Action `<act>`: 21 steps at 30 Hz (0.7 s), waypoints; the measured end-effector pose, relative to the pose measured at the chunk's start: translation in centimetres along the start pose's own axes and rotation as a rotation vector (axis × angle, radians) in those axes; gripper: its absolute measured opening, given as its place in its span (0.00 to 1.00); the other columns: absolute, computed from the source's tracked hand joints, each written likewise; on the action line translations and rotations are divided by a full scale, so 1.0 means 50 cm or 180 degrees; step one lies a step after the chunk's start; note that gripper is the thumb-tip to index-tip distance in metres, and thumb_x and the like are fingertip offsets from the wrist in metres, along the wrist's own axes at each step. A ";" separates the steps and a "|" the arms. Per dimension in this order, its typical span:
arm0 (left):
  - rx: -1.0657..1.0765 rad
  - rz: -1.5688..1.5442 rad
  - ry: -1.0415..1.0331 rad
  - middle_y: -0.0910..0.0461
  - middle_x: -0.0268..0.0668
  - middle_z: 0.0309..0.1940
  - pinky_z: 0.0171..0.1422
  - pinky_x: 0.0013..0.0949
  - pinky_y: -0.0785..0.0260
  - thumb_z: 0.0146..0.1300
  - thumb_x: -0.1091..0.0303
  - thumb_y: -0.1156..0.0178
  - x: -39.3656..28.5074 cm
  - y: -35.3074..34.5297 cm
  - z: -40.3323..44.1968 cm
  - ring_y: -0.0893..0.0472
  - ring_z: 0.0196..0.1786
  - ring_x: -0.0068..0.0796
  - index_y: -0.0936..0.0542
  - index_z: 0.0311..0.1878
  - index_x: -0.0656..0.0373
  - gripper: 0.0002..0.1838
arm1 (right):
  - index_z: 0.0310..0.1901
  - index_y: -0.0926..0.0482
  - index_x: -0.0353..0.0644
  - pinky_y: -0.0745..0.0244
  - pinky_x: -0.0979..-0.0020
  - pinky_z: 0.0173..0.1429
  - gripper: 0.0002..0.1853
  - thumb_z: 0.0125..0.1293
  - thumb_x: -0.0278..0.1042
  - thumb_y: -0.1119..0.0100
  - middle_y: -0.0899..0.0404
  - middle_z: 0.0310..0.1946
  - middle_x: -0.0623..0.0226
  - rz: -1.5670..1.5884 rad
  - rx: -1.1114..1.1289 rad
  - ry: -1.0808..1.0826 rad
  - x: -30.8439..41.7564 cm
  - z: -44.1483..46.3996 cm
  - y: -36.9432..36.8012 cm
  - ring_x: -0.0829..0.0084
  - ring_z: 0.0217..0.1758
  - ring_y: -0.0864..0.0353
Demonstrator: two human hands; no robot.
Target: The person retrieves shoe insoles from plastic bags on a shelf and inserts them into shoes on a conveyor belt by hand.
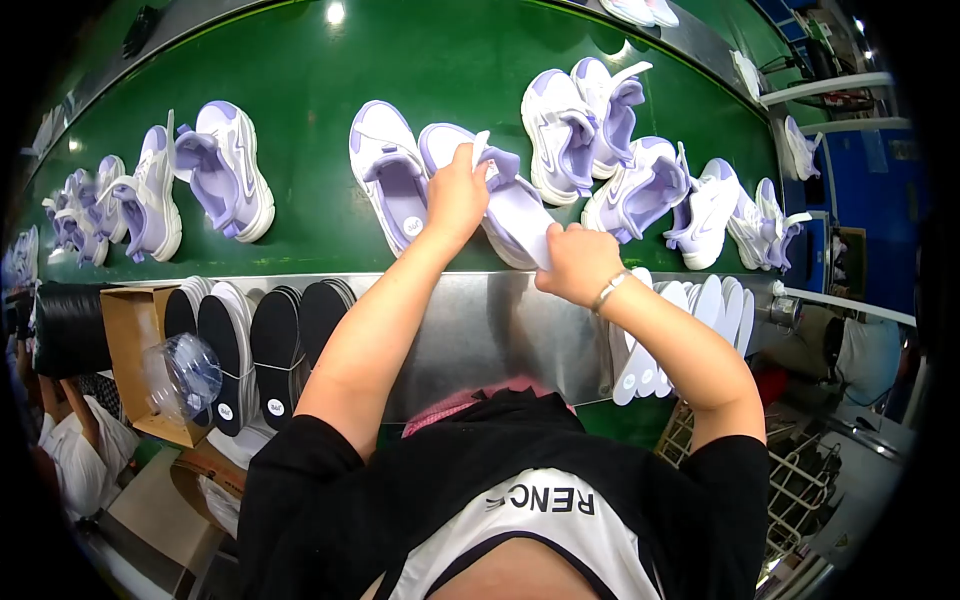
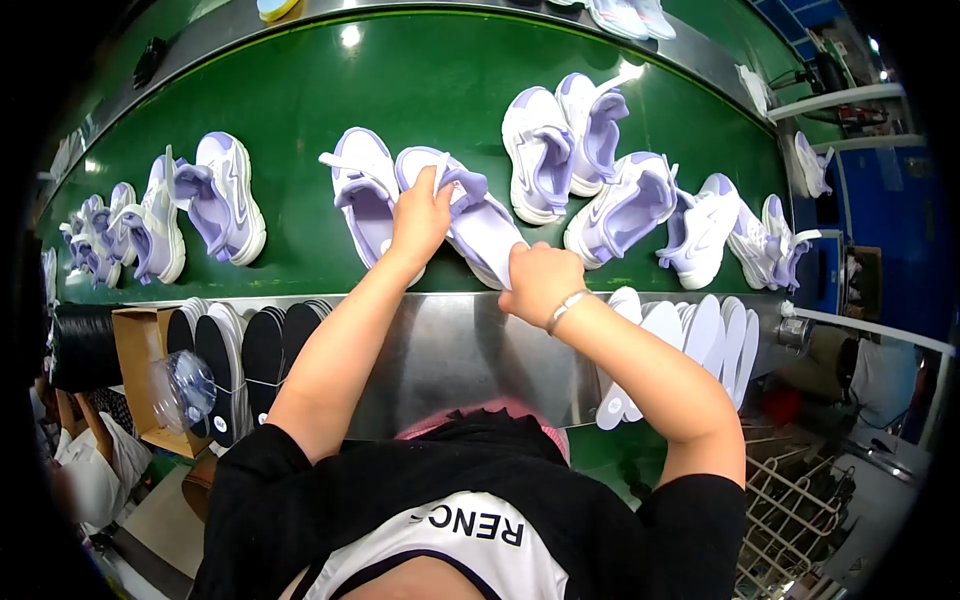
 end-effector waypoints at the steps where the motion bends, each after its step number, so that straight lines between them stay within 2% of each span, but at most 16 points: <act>1: -0.0024 -0.0019 0.0019 0.25 0.50 0.23 0.33 0.47 0.36 0.54 0.68 0.48 -0.001 0.002 0.001 0.25 0.29 0.52 0.32 0.38 0.60 0.10 | 0.34 0.25 0.39 0.28 0.66 0.34 0.12 0.46 0.31 0.48 0.25 0.28 0.56 0.0163 0.0318 -0.0068 -0.005 0.000 -0.003 0.63 0.30 0.24; 2: -0.0004 -0.0013 0.0024 0.25 0.50 0.23 0.33 0.47 0.36 0.54 0.68 0.48 -0.002 0.002 0.000 0.26 0.29 0.52 0.32 0.38 0.60 0.10 | 0.34 0.25 0.39 0.28 0.66 0.34 0.12 0.46 0.31 0.48 0.25 0.28 0.56 0.0142 0.0333 -0.0055 -0.005 0.005 -0.006 0.63 0.30 0.24; 4: 0.0010 0.0000 0.0037 0.25 0.50 0.23 0.33 0.46 0.36 0.54 0.68 0.48 -0.006 0.004 -0.005 0.26 0.29 0.52 0.32 0.38 0.60 0.10 | 0.27 0.23 0.38 0.27 0.67 0.33 0.08 0.46 0.31 0.48 0.25 0.26 0.57 0.0151 -0.0300 0.0551 0.023 0.026 -0.003 0.62 0.30 0.24; 5: 0.0026 -0.0021 0.0076 0.25 0.51 0.23 0.33 0.46 0.36 0.54 0.68 0.48 -0.008 0.007 -0.005 0.26 0.29 0.52 0.33 0.38 0.60 0.10 | 0.22 0.23 0.39 0.27 0.67 0.34 0.06 0.45 0.30 0.49 0.25 0.25 0.57 0.0129 -0.0530 0.0639 0.034 0.046 -0.017 0.61 0.30 0.23; 6: 0.0044 -0.0038 0.0114 0.26 0.51 0.23 0.33 0.46 0.36 0.54 0.68 0.48 -0.007 0.010 -0.005 0.26 0.29 0.52 0.33 0.39 0.60 0.11 | 0.22 0.23 0.39 0.27 0.67 0.34 0.06 0.45 0.30 0.49 0.25 0.25 0.57 0.0135 -0.0540 0.0653 0.041 0.073 -0.035 0.61 0.30 0.23; 9: -0.0036 -0.0132 0.0078 0.26 0.51 0.23 0.33 0.46 0.36 0.54 0.68 0.48 -0.003 0.011 -0.010 0.26 0.29 0.52 0.32 0.39 0.60 0.11 | 0.23 0.23 0.39 0.27 0.66 0.35 0.06 0.46 0.29 0.50 0.24 0.29 0.56 0.0337 -0.0278 0.0607 0.048 0.140 -0.078 0.61 0.33 0.23; 11: -0.0041 -0.0220 0.0067 0.26 0.51 0.23 0.33 0.46 0.36 0.54 0.68 0.48 -0.001 0.010 -0.007 0.26 0.29 0.52 0.32 0.39 0.60 0.11 | 0.27 0.22 0.38 0.28 0.64 0.40 0.08 0.48 0.29 0.52 0.24 0.34 0.54 0.0492 0.0471 0.0381 0.043 0.163 -0.109 0.61 0.39 0.24; 12: -0.0030 -0.0327 0.0065 0.26 0.51 0.23 0.33 0.45 0.36 0.54 0.68 0.48 -0.001 0.008 -0.010 0.26 0.29 0.52 0.32 0.39 0.60 0.10 | 0.27 0.22 0.38 0.28 0.64 0.40 0.08 0.48 0.29 0.52 0.24 0.34 0.54 0.0505 0.0489 0.0378 0.041 0.169 -0.110 0.61 0.39 0.24; 14: 0.0052 -0.0246 0.0138 0.26 0.51 0.23 0.33 0.45 0.36 0.54 0.68 0.48 -0.007 0.005 -0.008 0.26 0.30 0.52 0.31 0.39 0.60 0.11 | 0.33 0.22 0.37 0.30 0.63 0.44 0.12 0.49 0.32 0.51 0.26 0.37 0.46 0.0548 0.0768 0.0573 0.040 0.178 -0.117 0.56 0.40 0.25; 15: -0.0022 -0.0210 0.0038 0.25 0.51 0.23 0.32 0.45 0.35 0.54 0.67 0.48 -0.007 0.003 -0.006 0.26 0.30 0.52 0.31 0.39 0.60 0.11 | 0.39 0.23 0.37 0.33 0.65 0.50 0.15 0.50 0.31 0.52 0.28 0.41 0.45 0.0309 0.1136 0.0249 0.039 0.186 -0.130 0.57 0.45 0.27; 16: -0.0100 -0.0167 -0.0065 0.25 0.51 0.23 0.32 0.45 0.35 0.54 0.67 0.48 -0.006 0.003 -0.003 0.25 0.30 0.52 0.31 0.39 0.61 0.11 | 0.39 0.23 0.37 0.33 0.65 0.50 0.15 0.50 0.31 0.52 0.28 0.41 0.45 0.0306 0.1123 0.0244 0.040 0.197 -0.130 0.57 0.45 0.27; 18: -0.0091 -0.0109 -0.0057 0.25 0.51 0.24 0.32 0.45 0.35 0.54 0.67 0.48 -0.003 0.004 -0.002 0.25 0.30 0.51 0.31 0.39 0.61 0.11 | 0.41 0.25 0.36 0.35 0.65 0.52 0.16 0.49 0.30 0.51 0.28 0.43 0.47 -0.0230 0.1502 0.0867 0.057 0.207 -0.149 0.57 0.49 0.29; 21: 0.0043 -0.0118 0.0070 0.25 0.51 0.23 0.33 0.45 0.35 0.54 0.66 0.48 -0.002 0.002 -0.002 0.25 0.30 0.52 0.31 0.38 0.61 0.11 | 0.41 0.25 0.35 0.36 0.65 0.54 0.16 0.49 0.30 0.51 0.28 0.43 0.49 -0.0041 0.1635 0.0927 0.050 0.210 -0.152 0.55 0.50 0.30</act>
Point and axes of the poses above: each hand's wrist, its own z-axis towards the middle knuckle, its own y-axis out of the back of the hand, x = y × z, the point moved 5 cm from there along z, towards the middle knuckle
